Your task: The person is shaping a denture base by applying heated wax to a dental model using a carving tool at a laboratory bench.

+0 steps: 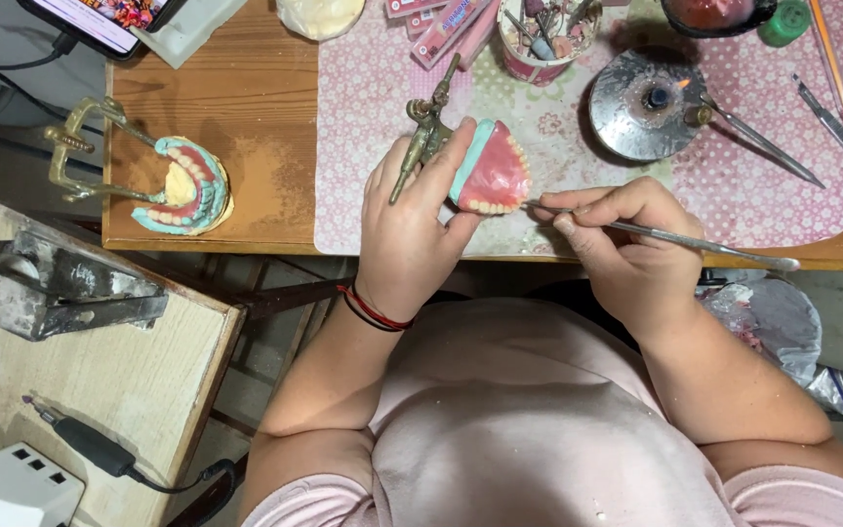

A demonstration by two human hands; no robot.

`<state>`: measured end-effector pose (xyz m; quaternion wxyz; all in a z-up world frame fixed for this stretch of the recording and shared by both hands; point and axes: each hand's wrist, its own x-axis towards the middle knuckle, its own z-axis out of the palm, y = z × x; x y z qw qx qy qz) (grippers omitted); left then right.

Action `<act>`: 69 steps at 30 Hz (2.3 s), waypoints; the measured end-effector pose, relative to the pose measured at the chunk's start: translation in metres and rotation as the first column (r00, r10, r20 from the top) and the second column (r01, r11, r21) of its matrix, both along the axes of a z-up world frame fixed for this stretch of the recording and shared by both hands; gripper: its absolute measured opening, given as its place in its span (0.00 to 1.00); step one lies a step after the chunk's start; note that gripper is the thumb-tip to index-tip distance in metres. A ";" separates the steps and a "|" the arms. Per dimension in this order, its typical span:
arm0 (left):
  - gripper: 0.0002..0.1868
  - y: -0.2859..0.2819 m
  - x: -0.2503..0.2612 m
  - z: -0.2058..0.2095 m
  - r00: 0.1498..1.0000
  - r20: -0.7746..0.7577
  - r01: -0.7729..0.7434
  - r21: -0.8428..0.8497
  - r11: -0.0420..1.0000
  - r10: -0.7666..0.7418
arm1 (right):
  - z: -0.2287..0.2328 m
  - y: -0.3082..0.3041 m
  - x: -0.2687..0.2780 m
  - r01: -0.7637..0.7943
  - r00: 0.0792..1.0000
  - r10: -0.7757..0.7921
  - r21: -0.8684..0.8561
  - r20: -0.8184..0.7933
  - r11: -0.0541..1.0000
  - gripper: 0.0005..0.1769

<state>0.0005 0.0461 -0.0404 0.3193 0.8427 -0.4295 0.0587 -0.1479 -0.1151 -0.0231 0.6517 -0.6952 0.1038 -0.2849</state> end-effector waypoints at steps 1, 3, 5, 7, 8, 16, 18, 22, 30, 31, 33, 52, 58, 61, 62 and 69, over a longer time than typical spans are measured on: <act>0.36 0.000 0.000 0.000 1.000 -0.001 -0.001 0.000 1.000 0.001 | 0.000 0.000 0.000 -0.001 1.000 0.001 0.000 -0.001 1.000 0.12; 0.35 0.000 0.000 0.001 1.000 0.017 -0.003 -0.013 1.000 0.004 | 0.000 0.000 -0.001 -0.005 1.000 0.005 0.025 -0.018 1.000 0.13; 0.35 0.000 -0.001 0.000 1.000 0.018 -0.003 -0.009 1.000 0.003 | -0.001 -0.001 -0.002 -0.016 1.000 0.017 0.031 -0.022 0.999 0.12; 0.35 0.000 0.000 0.000 1.000 0.019 -0.002 -0.005 1.000 0.002 | -0.003 -0.003 -0.002 -0.026 0.999 0.028 0.039 -0.026 0.999 0.12; 0.35 0.000 0.000 0.001 1.000 0.016 0.001 -0.016 1.000 -0.001 | -0.005 -0.003 -0.003 -0.028 1.000 0.029 0.045 -0.012 0.999 0.12; 0.40 0.000 0.000 0.000 1.000 0.001 -0.013 -0.015 1.000 0.013 | -0.005 -0.004 -0.001 -0.019 1.000 0.020 0.066 -0.006 0.998 0.12; 0.35 0.000 0.000 0.001 1.000 0.011 -0.006 -0.026 1.000 0.007 | -0.004 -0.004 0.000 -0.019 1.000 0.019 0.038 -0.006 0.999 0.12; 0.36 0.000 0.000 0.003 1.000 -0.004 0.000 -0.050 0.999 0.000 | -0.005 -0.003 -0.001 -0.023 1.000 0.024 0.059 -0.008 0.998 0.12; 0.36 0.000 0.000 0.002 1.000 0.001 -0.007 -0.044 0.999 0.007 | -0.005 -0.006 -0.002 -0.020 1.000 0.021 0.071 -0.003 0.997 0.13; 0.36 0.000 -0.001 0.001 1.000 0.001 -0.007 -0.044 0.999 0.007 | -0.005 -0.005 -0.001 -0.021 1.000 0.021 0.071 -0.003 0.997 0.13; 0.36 0.000 -0.001 0.001 1.000 0.005 -0.008 -0.022 1.000 0.008 | -0.003 -0.003 -0.001 -0.009 1.000 0.012 0.110 -0.021 0.994 0.12; 0.37 0.001 0.000 0.003 1.000 -0.002 0.005 -0.052 0.999 -0.006 | -0.002 -0.011 -0.003 -0.047 0.998 0.053 0.208 -0.024 0.977 0.12; 0.42 0.003 0.000 0.000 0.999 -0.035 0.013 0.002 1.000 -0.013 | -0.008 -0.030 -0.011 -0.067 0.989 0.026 0.282 0.147 0.957 0.13; 0.40 0.002 0.001 0.009 0.995 -0.084 0.053 -0.043 0.998 -0.057 | -0.008 -0.051 -0.028 -0.013 0.974 -0.062 0.330 0.217 0.944 0.13; 0.35 0.000 0.002 0.013 0.996 -0.026 0.087 -0.090 0.992 -0.089 | -0.008 -0.062 -0.039 0.082 0.971 -0.136 0.257 0.199 0.963 0.14; 0.36 -0.007 -0.005 0.011 0.996 -0.068 0.041 -0.121 0.992 -0.050 | -0.020 -0.144 -0.178 0.559 0.827 -0.550 -0.064 0.116 0.826 0.16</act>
